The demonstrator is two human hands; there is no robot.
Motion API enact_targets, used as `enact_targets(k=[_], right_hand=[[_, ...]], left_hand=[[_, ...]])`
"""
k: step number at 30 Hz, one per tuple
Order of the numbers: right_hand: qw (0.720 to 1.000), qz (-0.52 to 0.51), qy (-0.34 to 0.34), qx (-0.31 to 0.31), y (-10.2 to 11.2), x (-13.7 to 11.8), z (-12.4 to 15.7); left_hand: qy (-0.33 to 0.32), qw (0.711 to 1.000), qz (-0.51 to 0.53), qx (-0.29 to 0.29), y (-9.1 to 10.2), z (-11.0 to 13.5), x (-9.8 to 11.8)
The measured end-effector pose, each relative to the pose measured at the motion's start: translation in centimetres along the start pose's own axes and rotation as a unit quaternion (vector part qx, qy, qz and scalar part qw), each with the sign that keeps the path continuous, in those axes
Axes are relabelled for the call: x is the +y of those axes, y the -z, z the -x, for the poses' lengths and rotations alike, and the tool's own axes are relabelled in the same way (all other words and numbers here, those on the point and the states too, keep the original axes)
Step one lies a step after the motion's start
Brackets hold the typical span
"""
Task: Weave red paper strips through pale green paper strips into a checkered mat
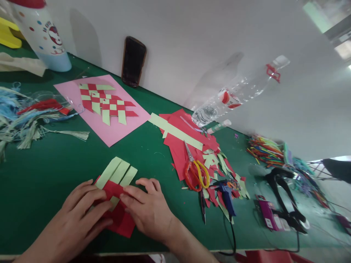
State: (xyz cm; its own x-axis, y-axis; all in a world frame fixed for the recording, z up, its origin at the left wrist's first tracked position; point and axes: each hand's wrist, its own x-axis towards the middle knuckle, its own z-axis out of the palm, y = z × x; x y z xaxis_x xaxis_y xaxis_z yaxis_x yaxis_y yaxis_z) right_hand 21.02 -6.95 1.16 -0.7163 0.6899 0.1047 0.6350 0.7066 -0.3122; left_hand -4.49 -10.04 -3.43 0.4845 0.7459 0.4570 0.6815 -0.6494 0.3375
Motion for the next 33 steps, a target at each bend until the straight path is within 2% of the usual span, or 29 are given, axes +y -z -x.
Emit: enact_targets(k=[8,14,21,26,28,32,33], right_hand=[[0.999,-0.006,-0.021,0.024,0.8,0.4,0.1],[0.999,-0.013,0.013,0.027,0.4,0.6,1.3],[0.999,-0.024,0.014,0.042,0.0,1.2,2.0],[0.999,-0.004,0.014,0.035,0.2,0.0,2.6],[0.999,0.006,0.026,0.020,0.1,-0.9,3.0],[0.997,0.021,0.050,-0.056,-0.1,-2.2,3.7],[0.996,0.021,0.052,-0.069,-0.2,-2.3,3.8]], left_hand=[[0.041,0.998,0.015,-0.040,-0.1,0.6,0.0],[0.041,0.998,0.002,-0.050,-0.3,0.6,-0.1],[0.032,0.998,0.003,-0.048,-0.1,0.6,-0.1],[0.007,0.999,-0.031,-0.027,1.1,0.7,-0.7],[-0.008,0.998,-0.049,-0.036,1.3,-0.1,-1.1],[-0.033,0.996,-0.063,-0.060,0.6,-2.7,-1.6],[-0.049,0.992,-0.072,-0.087,0.2,-3.4,-1.8]])
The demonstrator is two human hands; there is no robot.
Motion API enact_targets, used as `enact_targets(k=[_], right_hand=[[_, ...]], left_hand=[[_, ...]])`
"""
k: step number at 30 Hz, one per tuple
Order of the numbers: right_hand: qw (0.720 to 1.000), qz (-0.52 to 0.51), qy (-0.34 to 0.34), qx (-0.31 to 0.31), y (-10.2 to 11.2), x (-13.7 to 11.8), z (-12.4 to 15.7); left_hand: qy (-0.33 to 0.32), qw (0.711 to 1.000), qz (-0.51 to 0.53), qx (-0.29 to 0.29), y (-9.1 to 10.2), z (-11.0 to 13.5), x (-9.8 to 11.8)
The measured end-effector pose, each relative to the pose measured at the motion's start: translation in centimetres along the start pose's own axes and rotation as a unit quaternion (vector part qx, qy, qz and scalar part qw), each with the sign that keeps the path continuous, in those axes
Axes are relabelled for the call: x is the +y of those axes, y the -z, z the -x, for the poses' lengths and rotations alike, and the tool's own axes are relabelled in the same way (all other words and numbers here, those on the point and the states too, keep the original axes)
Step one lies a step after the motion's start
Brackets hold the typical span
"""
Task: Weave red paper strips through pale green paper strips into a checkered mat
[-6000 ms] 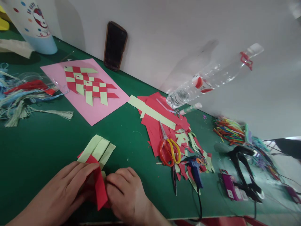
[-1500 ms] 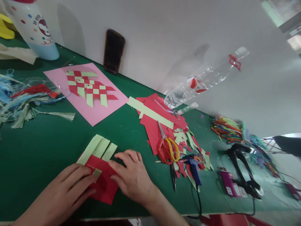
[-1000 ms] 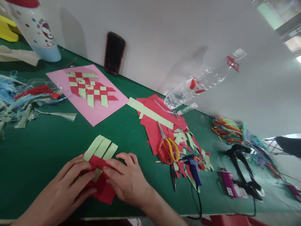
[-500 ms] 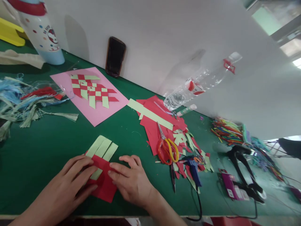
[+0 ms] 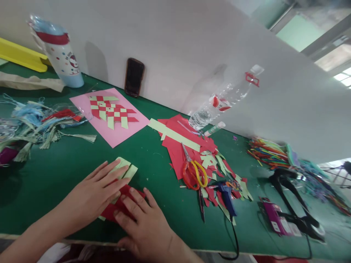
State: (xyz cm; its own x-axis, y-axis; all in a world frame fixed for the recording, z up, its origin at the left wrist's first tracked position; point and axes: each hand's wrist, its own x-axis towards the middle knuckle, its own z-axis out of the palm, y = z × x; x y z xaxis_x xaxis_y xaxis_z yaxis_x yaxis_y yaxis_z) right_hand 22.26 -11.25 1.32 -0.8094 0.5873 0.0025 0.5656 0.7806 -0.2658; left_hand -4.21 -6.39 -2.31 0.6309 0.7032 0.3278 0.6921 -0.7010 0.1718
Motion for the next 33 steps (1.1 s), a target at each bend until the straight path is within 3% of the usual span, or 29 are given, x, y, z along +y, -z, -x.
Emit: enact_targets(k=[4,9,17,21,26,30,33], right_hand=[[1.000,-0.010,-0.001,-0.016,-0.5,-0.2,0.3],[0.999,-0.030,-0.010,-0.026,-0.6,-0.2,0.9],[0.999,-0.042,-0.006,-0.019,-0.9,0.1,1.5],[0.999,-0.039,-0.005,-0.015,-1.1,0.2,1.5],[1.000,-0.023,0.010,-0.003,-1.8,0.7,1.6],[0.999,-0.035,0.000,-0.019,-1.6,0.7,1.5],[0.998,-0.057,-0.009,-0.038,-0.8,0.6,1.4]], left_hand=[[-0.022,0.999,-0.006,-0.026,-1.5,-1.3,-1.1],[-0.025,0.998,-0.008,-0.049,-2.6,-0.6,-2.4],[-0.033,0.998,-0.003,-0.051,-2.8,-0.6,-2.9],[-0.021,0.999,-0.010,-0.029,-1.8,-0.7,-2.9],[0.055,0.998,-0.010,0.042,0.3,3.0,-1.5],[0.095,0.995,0.003,0.008,0.2,6.8,0.2],[0.091,0.996,0.018,0.003,-0.3,7.4,1.0]])
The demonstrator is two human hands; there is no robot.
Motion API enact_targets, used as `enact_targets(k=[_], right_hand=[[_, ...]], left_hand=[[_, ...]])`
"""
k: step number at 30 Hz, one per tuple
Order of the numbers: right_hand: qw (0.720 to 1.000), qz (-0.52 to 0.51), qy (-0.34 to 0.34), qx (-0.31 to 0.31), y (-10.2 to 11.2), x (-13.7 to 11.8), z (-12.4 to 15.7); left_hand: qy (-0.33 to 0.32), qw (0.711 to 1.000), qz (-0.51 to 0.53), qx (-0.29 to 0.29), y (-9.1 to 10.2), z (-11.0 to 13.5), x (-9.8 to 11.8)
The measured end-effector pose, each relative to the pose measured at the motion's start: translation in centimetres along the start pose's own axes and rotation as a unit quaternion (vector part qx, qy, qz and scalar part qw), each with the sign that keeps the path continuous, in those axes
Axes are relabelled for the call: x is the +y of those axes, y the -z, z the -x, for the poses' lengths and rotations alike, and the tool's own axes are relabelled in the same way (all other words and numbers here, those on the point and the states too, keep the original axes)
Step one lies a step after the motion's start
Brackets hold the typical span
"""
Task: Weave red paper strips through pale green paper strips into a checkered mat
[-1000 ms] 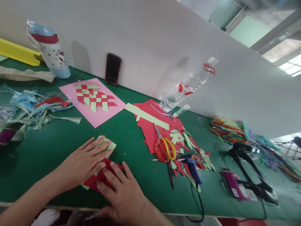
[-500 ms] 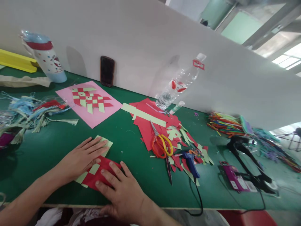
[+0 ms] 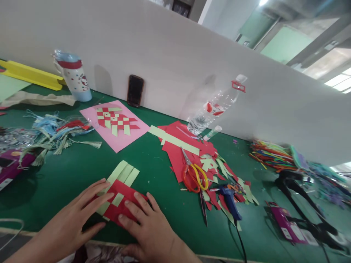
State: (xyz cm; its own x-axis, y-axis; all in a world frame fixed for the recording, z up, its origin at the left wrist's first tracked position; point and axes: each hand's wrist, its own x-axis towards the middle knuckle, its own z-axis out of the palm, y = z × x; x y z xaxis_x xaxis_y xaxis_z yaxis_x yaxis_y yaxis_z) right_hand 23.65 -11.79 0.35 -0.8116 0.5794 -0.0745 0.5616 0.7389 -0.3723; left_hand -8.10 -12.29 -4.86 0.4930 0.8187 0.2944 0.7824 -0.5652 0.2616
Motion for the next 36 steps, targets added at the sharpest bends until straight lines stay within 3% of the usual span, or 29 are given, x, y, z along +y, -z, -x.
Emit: enact_targets(k=[7,13,17,22,26,31,36], right_hand=[[1.000,-0.015,0.002,-0.010,0.8,-0.1,-0.1],[1.000,0.011,0.005,-0.014,1.0,-0.1,-0.2],[1.000,0.013,0.003,-0.023,0.8,0.0,-0.2],[1.000,0.018,0.012,-0.022,2.0,0.4,-0.7],[0.998,0.046,-0.038,0.017,3.9,1.0,-2.9],[0.997,0.077,-0.023,0.001,5.4,2.5,-7.3],[0.995,0.091,-0.023,-0.029,6.1,3.8,-10.7]], left_hand=[[-0.014,0.999,0.015,0.038,-0.3,-1.5,0.2],[-0.040,0.993,-0.011,0.113,0.1,-0.6,0.5],[-0.076,0.988,-0.056,0.123,0.0,-0.4,1.2],[-0.067,0.990,-0.060,0.105,0.0,-1.3,1.5],[-0.086,0.990,-0.061,0.093,0.8,-2.5,1.7],[-0.098,0.991,-0.087,0.024,1.3,-4.3,2.1],[-0.065,0.993,-0.087,-0.054,1.2,-6.4,2.2]])
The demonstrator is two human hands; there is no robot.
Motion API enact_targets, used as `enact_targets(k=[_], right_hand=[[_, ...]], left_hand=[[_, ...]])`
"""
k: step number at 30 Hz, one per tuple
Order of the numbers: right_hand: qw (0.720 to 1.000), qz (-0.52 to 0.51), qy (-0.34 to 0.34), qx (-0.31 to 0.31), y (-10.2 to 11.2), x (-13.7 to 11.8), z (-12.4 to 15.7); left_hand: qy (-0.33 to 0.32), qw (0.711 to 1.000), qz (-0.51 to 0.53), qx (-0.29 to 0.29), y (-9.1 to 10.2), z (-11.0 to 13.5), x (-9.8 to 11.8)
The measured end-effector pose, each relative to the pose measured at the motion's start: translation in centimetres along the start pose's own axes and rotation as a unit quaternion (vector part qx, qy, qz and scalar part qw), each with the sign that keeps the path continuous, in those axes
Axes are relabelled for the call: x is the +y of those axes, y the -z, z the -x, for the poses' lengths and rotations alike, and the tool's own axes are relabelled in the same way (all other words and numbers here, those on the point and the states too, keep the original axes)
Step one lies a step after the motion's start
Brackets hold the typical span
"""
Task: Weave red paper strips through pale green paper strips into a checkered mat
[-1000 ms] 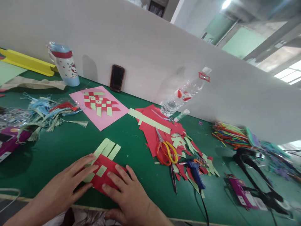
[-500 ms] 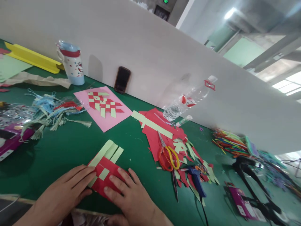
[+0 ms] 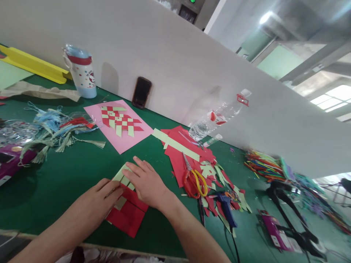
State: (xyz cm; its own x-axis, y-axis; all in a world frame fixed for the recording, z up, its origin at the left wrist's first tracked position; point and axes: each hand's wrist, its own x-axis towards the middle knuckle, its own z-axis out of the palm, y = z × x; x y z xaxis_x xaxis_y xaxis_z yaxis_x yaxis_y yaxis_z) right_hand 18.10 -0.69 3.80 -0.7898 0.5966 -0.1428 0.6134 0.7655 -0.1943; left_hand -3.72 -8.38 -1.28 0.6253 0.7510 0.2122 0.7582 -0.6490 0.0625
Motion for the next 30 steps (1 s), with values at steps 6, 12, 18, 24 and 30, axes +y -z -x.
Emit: enact_targets(k=[6,12,18,24,30], right_hand=[[1.000,0.003,0.002,-0.017,-1.3,1.2,-1.2],[1.000,0.004,0.006,-0.003,-2.2,1.6,-1.2],[1.000,0.004,0.011,0.015,-2.6,1.9,-1.1],[1.000,0.006,0.019,0.021,-2.6,1.9,-1.1],[0.998,-0.027,0.005,0.049,-1.7,2.6,-0.4]], left_hand=[[0.022,0.998,0.008,-0.054,-0.4,-1.5,-0.1],[0.042,0.997,0.015,-0.058,-1.5,-1.3,-0.1],[0.017,1.000,0.020,-0.006,-2.1,-0.7,-0.7],[0.000,0.998,0.008,0.067,-1.5,1.2,-0.2],[-0.050,0.995,0.015,0.083,-0.8,1.9,0.2]])
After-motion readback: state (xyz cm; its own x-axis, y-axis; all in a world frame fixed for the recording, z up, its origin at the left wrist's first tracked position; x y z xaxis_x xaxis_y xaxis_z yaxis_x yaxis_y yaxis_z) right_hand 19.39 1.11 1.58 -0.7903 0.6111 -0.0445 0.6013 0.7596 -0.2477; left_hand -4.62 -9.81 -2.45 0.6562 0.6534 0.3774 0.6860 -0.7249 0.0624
